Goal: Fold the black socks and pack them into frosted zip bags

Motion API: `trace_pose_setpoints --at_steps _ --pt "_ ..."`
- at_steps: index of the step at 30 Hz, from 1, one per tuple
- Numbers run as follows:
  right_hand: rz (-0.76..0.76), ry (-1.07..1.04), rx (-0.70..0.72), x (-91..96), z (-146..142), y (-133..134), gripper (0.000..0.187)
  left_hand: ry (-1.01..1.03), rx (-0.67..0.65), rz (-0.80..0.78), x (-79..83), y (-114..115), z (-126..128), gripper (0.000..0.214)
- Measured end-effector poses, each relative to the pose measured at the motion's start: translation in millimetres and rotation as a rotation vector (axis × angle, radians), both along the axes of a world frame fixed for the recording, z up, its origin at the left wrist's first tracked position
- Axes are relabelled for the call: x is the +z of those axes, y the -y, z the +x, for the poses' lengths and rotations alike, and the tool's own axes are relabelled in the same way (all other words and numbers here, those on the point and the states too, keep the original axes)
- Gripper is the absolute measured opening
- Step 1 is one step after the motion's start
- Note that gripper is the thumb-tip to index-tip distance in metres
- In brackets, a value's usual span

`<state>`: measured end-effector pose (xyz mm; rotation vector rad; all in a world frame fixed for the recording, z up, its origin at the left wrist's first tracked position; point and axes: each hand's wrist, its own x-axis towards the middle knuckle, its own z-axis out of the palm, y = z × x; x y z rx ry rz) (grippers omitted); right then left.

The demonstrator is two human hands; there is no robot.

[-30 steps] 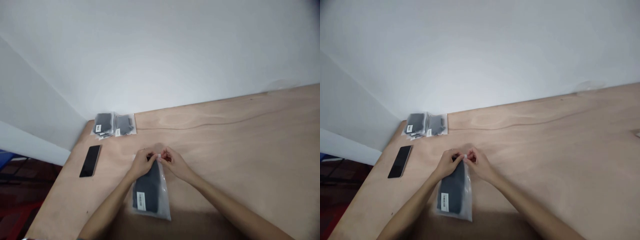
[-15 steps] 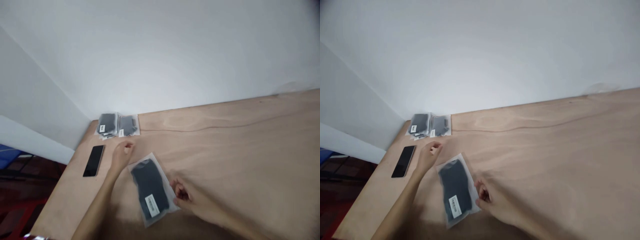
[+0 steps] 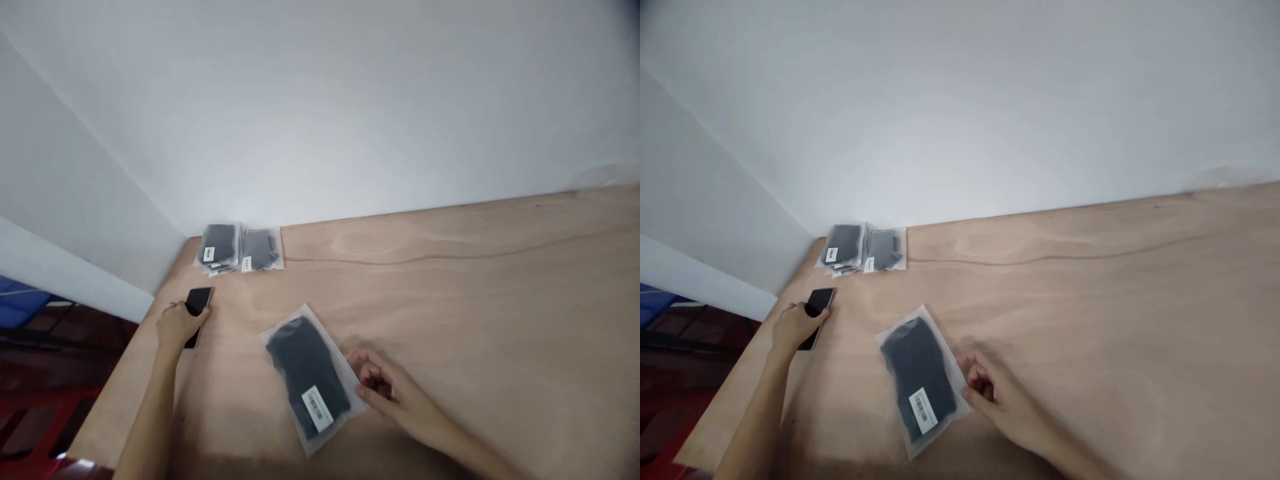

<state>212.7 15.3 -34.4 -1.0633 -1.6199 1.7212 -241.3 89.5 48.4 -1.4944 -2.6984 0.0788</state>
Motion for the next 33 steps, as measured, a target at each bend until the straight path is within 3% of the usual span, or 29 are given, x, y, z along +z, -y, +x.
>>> trace_pose_setpoints --at_steps 6,10,17,24,29,33 --pt "-0.009 -0.028 -0.004 -3.0 1 0 0.032 -0.024 -0.009 0.021 -6.4 1 -2 0.075" --pt "-0.014 -0.036 -0.011 -2.2 1 -1 0.034 0.071 -0.045 0.003 -0.8 5 -19 0.08" --pt "-0.02 -0.041 -0.01 -2.2 1 -1 0.038 0.198 -0.014 0.063 5.0 9 -45 0.068" --pt "-0.03 -0.026 -0.004 -0.1 2 -1 0.04 0.222 -0.013 0.006 5.6 0 -37 0.064" --pt "-0.035 -0.017 -0.009 -0.4 3 -1 0.042 0.206 -0.015 -0.103 6.1 -11 -34 0.082" --pt "-0.038 -0.016 -0.01 -0.2 2 -1 0.04 0.173 -0.017 -0.163 5.3 -17 -33 0.085"
